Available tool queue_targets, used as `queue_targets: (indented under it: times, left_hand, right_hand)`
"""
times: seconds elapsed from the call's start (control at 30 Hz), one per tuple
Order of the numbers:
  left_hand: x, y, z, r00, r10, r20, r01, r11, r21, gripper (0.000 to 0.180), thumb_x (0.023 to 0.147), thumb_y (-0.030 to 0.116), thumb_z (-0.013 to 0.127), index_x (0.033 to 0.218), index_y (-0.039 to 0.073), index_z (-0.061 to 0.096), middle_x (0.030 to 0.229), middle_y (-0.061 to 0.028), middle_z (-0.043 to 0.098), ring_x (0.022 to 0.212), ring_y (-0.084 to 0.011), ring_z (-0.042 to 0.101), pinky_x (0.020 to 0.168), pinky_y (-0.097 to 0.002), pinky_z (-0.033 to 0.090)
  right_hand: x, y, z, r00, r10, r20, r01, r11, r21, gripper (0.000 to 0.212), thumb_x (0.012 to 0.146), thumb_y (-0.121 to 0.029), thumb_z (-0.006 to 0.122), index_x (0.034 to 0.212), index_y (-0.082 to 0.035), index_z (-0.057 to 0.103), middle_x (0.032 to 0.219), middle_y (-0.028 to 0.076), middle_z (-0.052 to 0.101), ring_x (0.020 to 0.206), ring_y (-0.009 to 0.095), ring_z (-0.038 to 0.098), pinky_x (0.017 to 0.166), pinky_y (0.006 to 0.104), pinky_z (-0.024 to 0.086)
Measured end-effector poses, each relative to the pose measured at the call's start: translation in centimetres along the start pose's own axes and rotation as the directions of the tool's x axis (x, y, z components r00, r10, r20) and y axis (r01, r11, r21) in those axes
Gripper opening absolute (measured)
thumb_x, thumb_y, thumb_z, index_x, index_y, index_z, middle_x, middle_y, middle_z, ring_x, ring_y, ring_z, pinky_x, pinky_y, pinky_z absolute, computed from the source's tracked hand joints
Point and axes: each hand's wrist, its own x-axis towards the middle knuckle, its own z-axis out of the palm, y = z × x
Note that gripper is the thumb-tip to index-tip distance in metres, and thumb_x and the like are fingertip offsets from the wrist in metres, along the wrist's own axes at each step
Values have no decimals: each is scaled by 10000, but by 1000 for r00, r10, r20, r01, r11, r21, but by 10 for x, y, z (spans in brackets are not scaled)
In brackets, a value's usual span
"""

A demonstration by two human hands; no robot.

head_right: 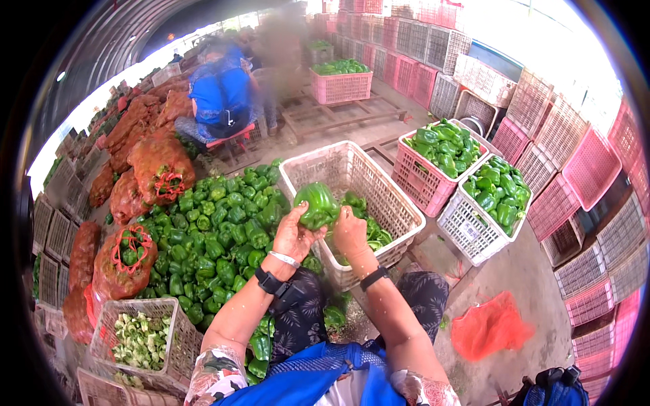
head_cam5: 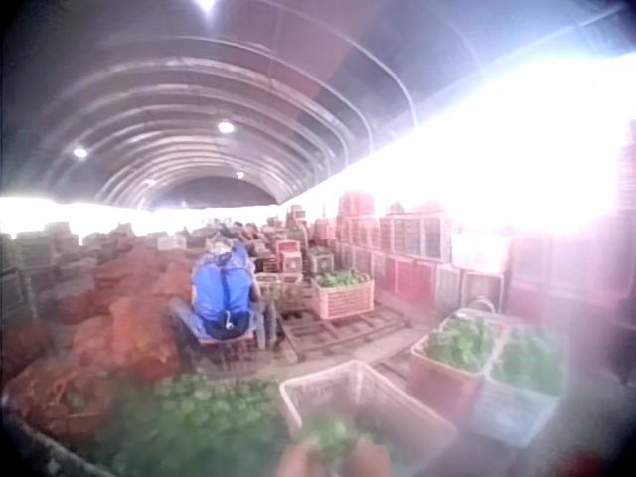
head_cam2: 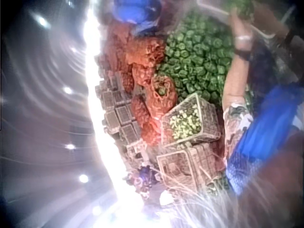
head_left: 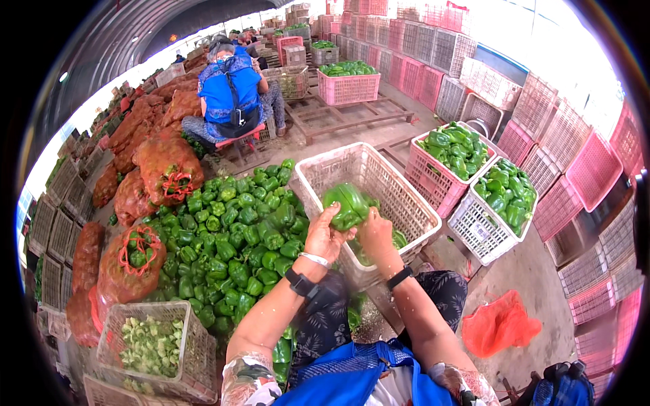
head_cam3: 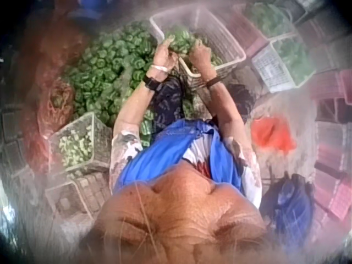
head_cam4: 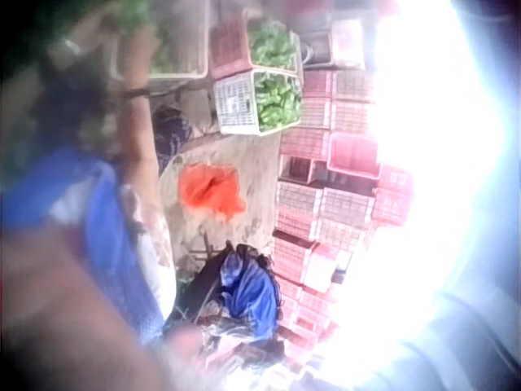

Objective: The person uses a knife to core and deseed green bell peppers by hand, placing the processed peppers and stems into separate plastic crates.

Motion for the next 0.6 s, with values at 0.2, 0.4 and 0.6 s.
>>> queue_targets:
  times: [0.2,0.4,0.6]
  left_hand:
    - [5,-7,-35,985,-161,-56,146,968,-204,314,899,292,590,1131,84,545,1069,-106,632,916,-268,618,688,-395,538]
    - [13,11,-5,997,-82,-5,81,988,-129,343,881,308,612,1144,99,543,1104,-98,620,935,-269,610,715,-416,522]
    - [-3,22,-41,999,-37,-15,37,999,8,370,870,346,627,1134,98,553,1047,-85,632,882,-242,630,716,-400,538]
  right_hand:
    - [0,18,9,976,-15,219,37,995,-95,222,752,-97,583,941,-3,518,888,170,603,668,344,624,560,438,495]
    - [9,89,-16,940,256,228,-174,930,-325,93,785,-73,522,810,-8,584,758,201,630,726,392,645,640,481,513]
    - [51,-23,-38,956,180,234,-237,940,246,232,817,-221,645,918,-13,662,844,164,683,737,302,662,685,415,495]
